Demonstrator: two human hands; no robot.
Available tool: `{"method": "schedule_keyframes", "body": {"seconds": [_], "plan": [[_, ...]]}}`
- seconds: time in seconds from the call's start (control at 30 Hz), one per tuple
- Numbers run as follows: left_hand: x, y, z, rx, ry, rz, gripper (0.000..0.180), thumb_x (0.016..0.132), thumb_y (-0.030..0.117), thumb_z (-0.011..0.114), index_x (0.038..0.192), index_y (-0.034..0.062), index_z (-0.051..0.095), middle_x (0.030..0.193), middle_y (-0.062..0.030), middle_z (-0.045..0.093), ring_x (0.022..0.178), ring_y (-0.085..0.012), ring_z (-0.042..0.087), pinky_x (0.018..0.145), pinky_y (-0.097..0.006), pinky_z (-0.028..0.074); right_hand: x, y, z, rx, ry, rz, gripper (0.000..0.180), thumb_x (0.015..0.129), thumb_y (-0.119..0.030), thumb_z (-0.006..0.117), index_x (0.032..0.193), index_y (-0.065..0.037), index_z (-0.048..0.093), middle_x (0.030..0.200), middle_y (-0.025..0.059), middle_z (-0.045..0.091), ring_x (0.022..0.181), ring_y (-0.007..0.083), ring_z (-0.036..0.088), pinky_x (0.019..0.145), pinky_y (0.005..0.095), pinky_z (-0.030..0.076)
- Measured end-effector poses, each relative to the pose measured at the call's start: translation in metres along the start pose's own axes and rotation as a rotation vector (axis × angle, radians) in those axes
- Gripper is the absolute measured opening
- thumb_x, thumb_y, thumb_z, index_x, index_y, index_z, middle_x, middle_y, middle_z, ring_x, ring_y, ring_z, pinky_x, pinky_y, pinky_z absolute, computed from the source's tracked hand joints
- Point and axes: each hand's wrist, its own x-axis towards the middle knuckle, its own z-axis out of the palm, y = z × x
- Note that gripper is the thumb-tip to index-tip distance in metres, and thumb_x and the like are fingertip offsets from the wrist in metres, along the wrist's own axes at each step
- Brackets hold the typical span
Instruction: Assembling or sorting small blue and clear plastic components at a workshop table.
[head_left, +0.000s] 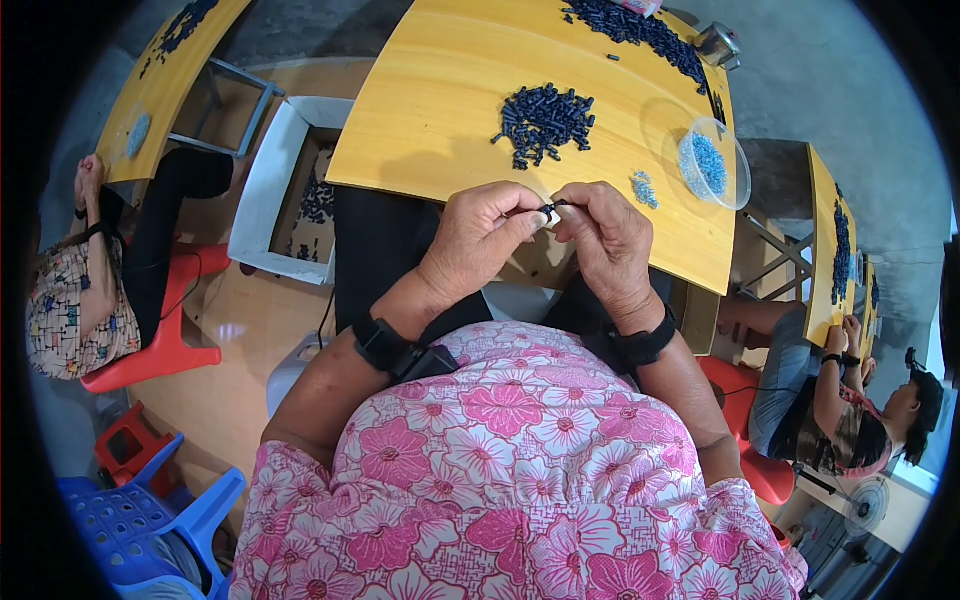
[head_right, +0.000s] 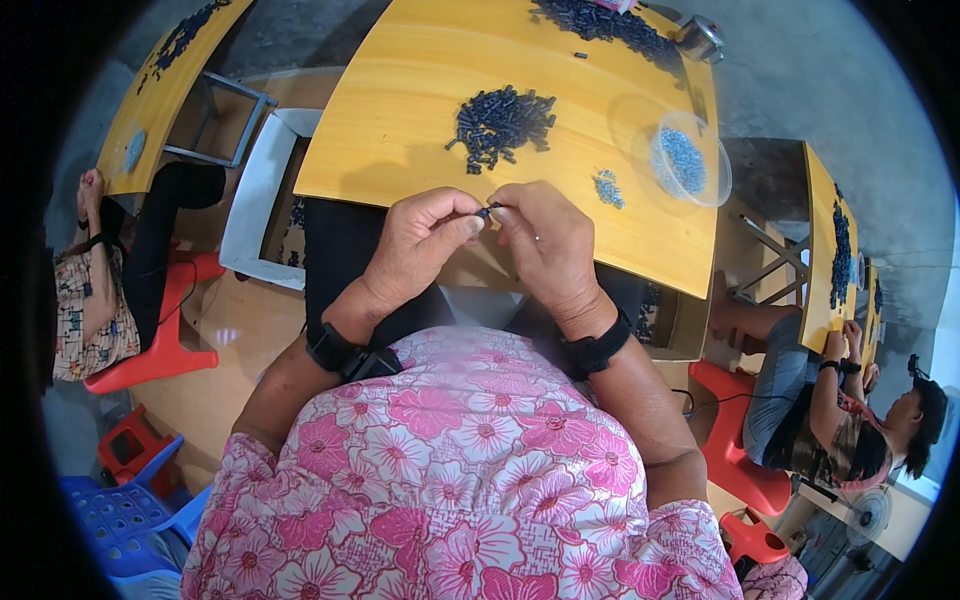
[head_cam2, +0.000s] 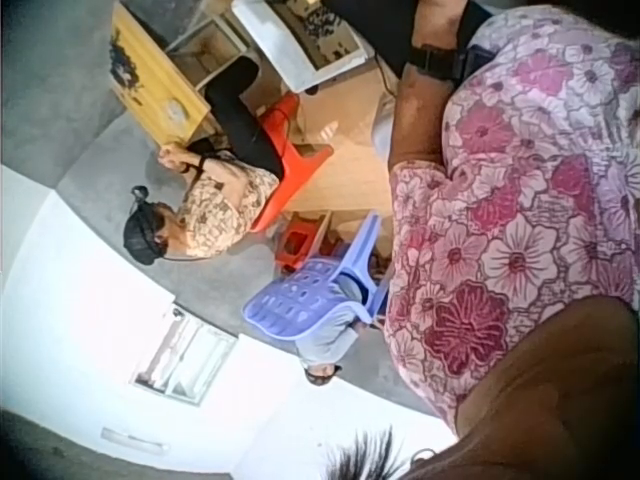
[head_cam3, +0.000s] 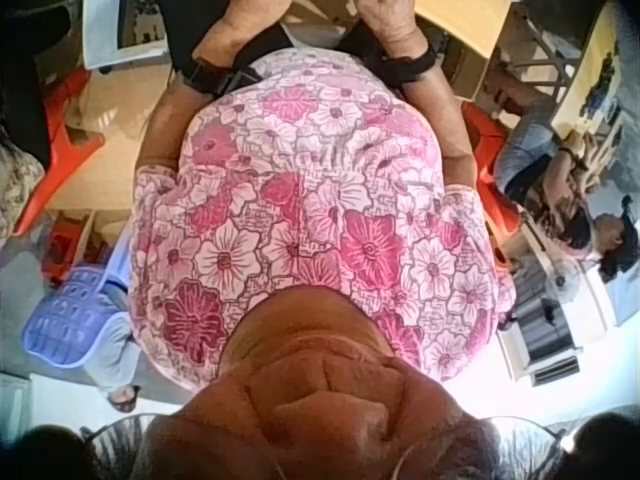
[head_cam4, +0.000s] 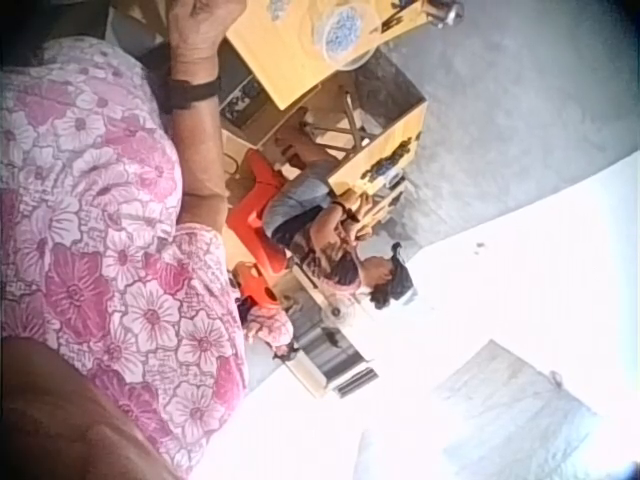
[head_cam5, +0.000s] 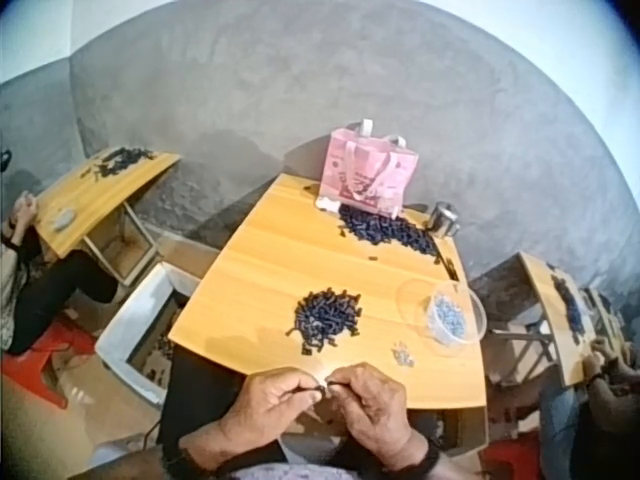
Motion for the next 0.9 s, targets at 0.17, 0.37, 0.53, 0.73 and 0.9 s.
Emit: {"method": "schedule_keyframes", "body": {"seconds": [0.17,0.37,0.53,0.73,0.9], "plan": [[-0.001,-0.001,0.001,-0.027,0.006,-0.004,0.008,0.093,0.004,0.061,0.096,-0.0018,0.065,0.084,-0.0006,0.065,0.078,-0.0064,0.06,0.072,-0.021,0.05,-0.003,-0.004,0.004,-0.006,0.041,0.019,0.01,0.087,0.002,0.062,0.095,-0.003,0.065,0.079,0.0092,0.061,0.061,0.0169,0.065,0.058,0.0286,0.05],[-0.002,-0.004,0.003,-0.036,0.02,0.009,0.008,0.093,0.003,0.061,0.097,-0.0022,0.065,0.085,-0.0016,0.065,0.078,-0.0074,0.061,0.071,-0.022,0.051,-0.006,0.001,0.011,0.042,0.078,0.003,0.008,0.088,0.001,0.062,0.094,-0.002,0.065,0.077,0.0091,0.062,0.061,0.0162,0.065,0.058,0.0277,0.05],[-0.002,-0.003,0.004,-0.031,0.024,0.009,0.01,0.094,0.005,0.06,0.097,-0.0027,0.065,0.084,-0.0019,0.066,0.078,-0.0075,0.061,0.071,-0.022,0.051,-0.005,-0.003,0.012,0.105,0.074,0.108,0.006,0.09,-0.001,0.062,0.095,-0.001,0.066,0.077,0.0088,0.063,0.063,0.0147,0.066,0.06,0.0268,0.051],[0.002,-0.001,0.004,-0.129,0.012,-0.066,0.012,0.095,0.007,0.059,0.099,-0.0027,0.066,0.085,-0.0016,0.066,0.078,-0.0076,0.061,0.073,-0.022,0.052,-0.005,0.001,0.008,0.266,0.069,0.195,0.016,0.093,-0.005,0.059,0.104,0.0,0.068,0.08,0.0084,0.067,0.066,0.0133,0.065,0.065,0.0262,0.051],[0.001,-0.003,0.003,-0.095,0.016,-0.101,0.012,0.095,0.007,0.06,0.098,-0.0024,0.066,0.085,-0.0014,0.066,0.078,-0.0074,0.061,0.074,-0.023,0.052,-0.001,0.004,0.005,0.493,0.035,0.336,0.018,0.094,-0.007,0.058,0.103,0.004,0.069,0.082,0.0077,0.069,0.069,0.012,0.065,0.068,0.0256,0.052]]}}
